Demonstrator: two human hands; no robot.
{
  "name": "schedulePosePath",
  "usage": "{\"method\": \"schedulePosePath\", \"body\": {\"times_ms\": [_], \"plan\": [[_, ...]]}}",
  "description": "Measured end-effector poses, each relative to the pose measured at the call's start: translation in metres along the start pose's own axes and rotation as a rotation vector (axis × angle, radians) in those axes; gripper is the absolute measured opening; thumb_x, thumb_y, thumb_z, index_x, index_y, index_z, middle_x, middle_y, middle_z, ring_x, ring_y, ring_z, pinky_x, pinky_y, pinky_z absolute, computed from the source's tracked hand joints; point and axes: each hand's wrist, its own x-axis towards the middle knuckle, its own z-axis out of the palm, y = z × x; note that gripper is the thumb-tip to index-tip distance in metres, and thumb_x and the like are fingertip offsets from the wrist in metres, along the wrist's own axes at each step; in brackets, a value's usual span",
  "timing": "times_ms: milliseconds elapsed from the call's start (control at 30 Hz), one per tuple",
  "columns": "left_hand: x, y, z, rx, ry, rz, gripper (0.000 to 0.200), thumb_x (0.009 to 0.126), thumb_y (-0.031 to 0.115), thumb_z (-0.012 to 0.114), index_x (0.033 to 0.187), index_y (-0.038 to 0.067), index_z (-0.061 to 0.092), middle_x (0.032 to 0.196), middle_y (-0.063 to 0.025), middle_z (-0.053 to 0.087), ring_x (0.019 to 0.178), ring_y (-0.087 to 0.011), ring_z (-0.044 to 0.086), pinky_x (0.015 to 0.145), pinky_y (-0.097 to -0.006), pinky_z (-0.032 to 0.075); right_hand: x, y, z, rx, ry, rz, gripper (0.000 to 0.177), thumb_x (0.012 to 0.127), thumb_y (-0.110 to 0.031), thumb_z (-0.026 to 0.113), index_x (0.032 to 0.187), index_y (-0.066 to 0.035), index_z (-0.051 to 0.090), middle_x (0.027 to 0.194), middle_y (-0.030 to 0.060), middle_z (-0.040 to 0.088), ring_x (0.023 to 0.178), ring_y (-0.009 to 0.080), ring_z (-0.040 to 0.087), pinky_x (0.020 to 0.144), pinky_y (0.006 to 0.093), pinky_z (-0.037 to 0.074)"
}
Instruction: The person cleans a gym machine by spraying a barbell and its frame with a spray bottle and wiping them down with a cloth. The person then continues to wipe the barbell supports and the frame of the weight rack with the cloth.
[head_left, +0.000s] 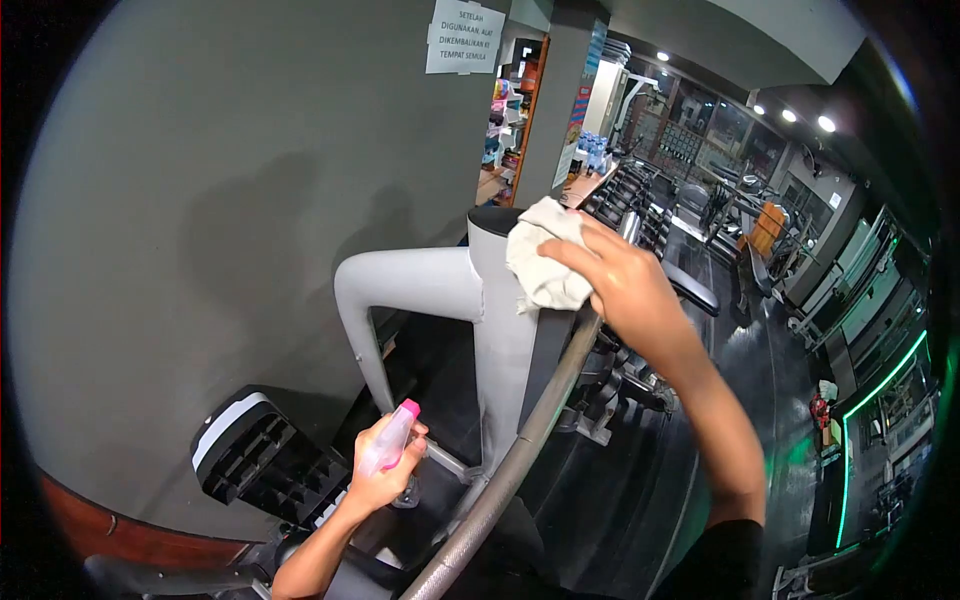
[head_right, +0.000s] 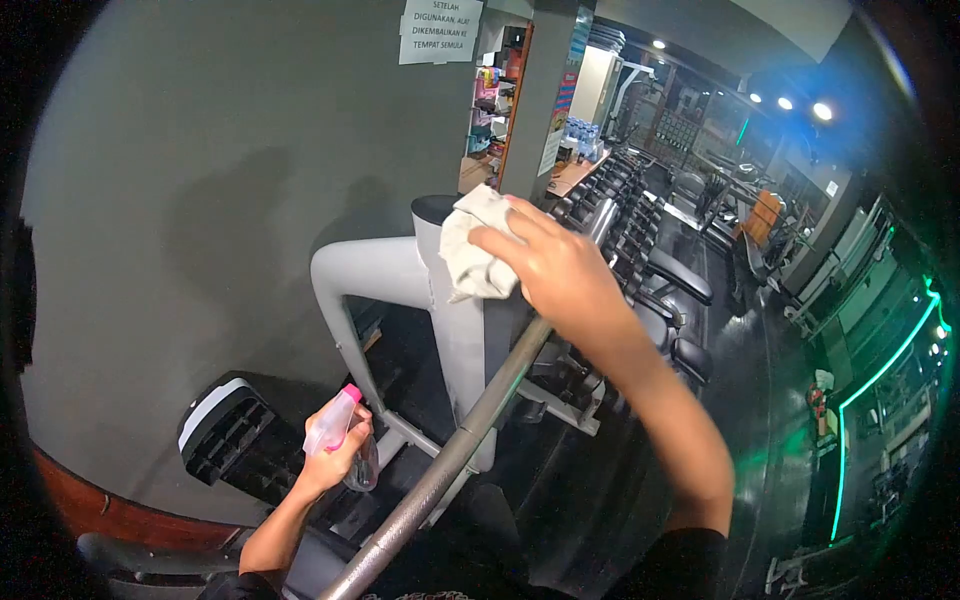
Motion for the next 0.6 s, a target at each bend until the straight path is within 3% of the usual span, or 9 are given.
{"method": "schedulePosePath", "body": {"times_ms": [33, 133, 200, 233, 267, 333, 500, 567, 600], "plan": [[0.001, 0.003, -0.001, -0.010, -0.003, 0.003, 0.012, 0.085, 0.008, 0.063, 0.093, -0.001, 0.060, 0.063, -0.0023, 0.058, 0.051, -0.0077, 0.055, 0.048, -0.0232, 0.043, -0.010, -0.007, 0.002, -0.054, 0.002, 0.027, 0.033, 0.077, -0.001, 0.054, 0.107, -0.012, 0.064, 0.092, 0.0106, 0.060, 0.118, 0.0285, 0.054, 0.086, 0.0404, 0.053], [0.003, 0.007, -0.002, -0.026, -0.007, 0.017, 0.011, 0.085, 0.007, 0.062, 0.092, -0.001, 0.060, 0.062, -0.0022, 0.057, 0.051, -0.0077, 0.056, 0.049, -0.0231, 0.043, -0.037, -0.027, 0.015, -0.219, 0.034, -0.051, 0.029, 0.078, -0.008, 0.055, 0.105, -0.013, 0.065, 0.092, 0.0082, 0.061, 0.118, 0.0251, 0.054, 0.091, 0.0384, 0.049], [0.002, 0.006, -0.003, -0.022, -0.015, 0.019, 0.011, 0.085, 0.006, 0.062, 0.092, -0.001, 0.060, 0.061, -0.0023, 0.057, 0.051, -0.0078, 0.056, 0.049, -0.0231, 0.043, -0.060, -0.036, 0.033, -0.185, -0.072, -0.130, 0.027, 0.077, -0.012, 0.056, 0.103, -0.014, 0.065, 0.092, 0.0063, 0.061, 0.109, 0.0216, 0.057, 0.090, 0.0344, 0.048], [0.002, 0.005, -0.003, -0.007, -0.018, 0.020, 0.010, 0.084, 0.006, 0.062, 0.092, -0.001, 0.060, 0.062, -0.0026, 0.058, 0.051, -0.0079, 0.056, 0.049, -0.0231, 0.043, -0.073, -0.041, 0.042, -0.084, -0.138, -0.087, 0.027, 0.076, -0.011, 0.057, 0.101, -0.014, 0.065, 0.087, 0.0042, 0.061, 0.094, 0.0196, 0.060, 0.083, 0.0307, 0.048], [0.002, 0.003, -0.003, 0.006, -0.023, 0.021, 0.010, 0.084, 0.005, 0.062, 0.092, -0.001, 0.060, 0.063, -0.0029, 0.058, 0.052, -0.0080, 0.057, 0.049, -0.0231, 0.043, -0.082, -0.041, 0.042, -0.085, -0.138, -0.084, 0.027, 0.076, -0.011, 0.057, 0.101, -0.014, 0.065, 0.087, 0.0042, 0.061, 0.094, 0.0196, 0.060, 0.083, 0.0307, 0.048], [0.002, 0.001, -0.001, 0.004, -0.017, 0.020, 0.010, 0.084, 0.005, 0.062, 0.092, -0.001, 0.060, 0.064, -0.0030, 0.058, 0.052, -0.0079, 0.056, 0.049, -0.0231, 0.043, -0.090, -0.039, 0.036, 0.032, -0.345, -0.048, 0.026, 0.075, -0.011, 0.059, 0.099, -0.014, 0.065, 0.087, 0.0017, 0.061, 0.085, 0.0187, 0.059, 0.080, 0.0292, 0.048], [0.001, -0.004, 0.000, -0.001, -0.024, 0.030, 0.011, 0.084, 0.006, 0.064, 0.092, -0.001, 0.060, 0.067, -0.0032, 0.059, 0.052, -0.0076, 0.055, 0.049, -0.0229, 0.043, -0.073, -0.032, 0.016, 0.233, -0.275, 0.072, 0.027, 0.073, 0.001, 0.056, 0.098, -0.007, 0.063, 0.081, 0.0045, 0.063, 0.079, 0.0239, 0.062, 0.075, 0.0336, 0.051], [0.002, -0.005, 0.000, 0.014, -0.013, 0.060, 0.012, 0.085, 0.007, 0.064, 0.093, -0.001, 0.060, 0.067, -0.0028, 0.058, 0.052, -0.0074, 0.055, 0.049, -0.0229, 0.043, -0.072, -0.017, 0.006, 0.405, 0.084, 0.418, 0.030, 0.072, 0.004, 0.050, 0.100, -0.002, 0.062, 0.081, 0.0107, 0.065, 0.079, 0.0291, 0.064, 0.077, 0.0383, 0.051], [0.003, -0.004, 0.001, 0.012, -0.010, 0.060, 0.012, 0.085, 0.007, 0.064, 0.093, -0.001, 0.060, 0.067, -0.0028, 0.058, 0.052, -0.0074, 0.055, 0.049, -0.0229, 0.043, -0.067, -0.005, 0.004, 0.379, 0.324, 0.425, 0.030, 0.074, 0.004, 0.048, 0.101, 0.003, 0.060, 0.089, 0.0166, 0.066, 0.081, 0.0299, 0.065, 0.079, 0.0370, 0.051]]}}
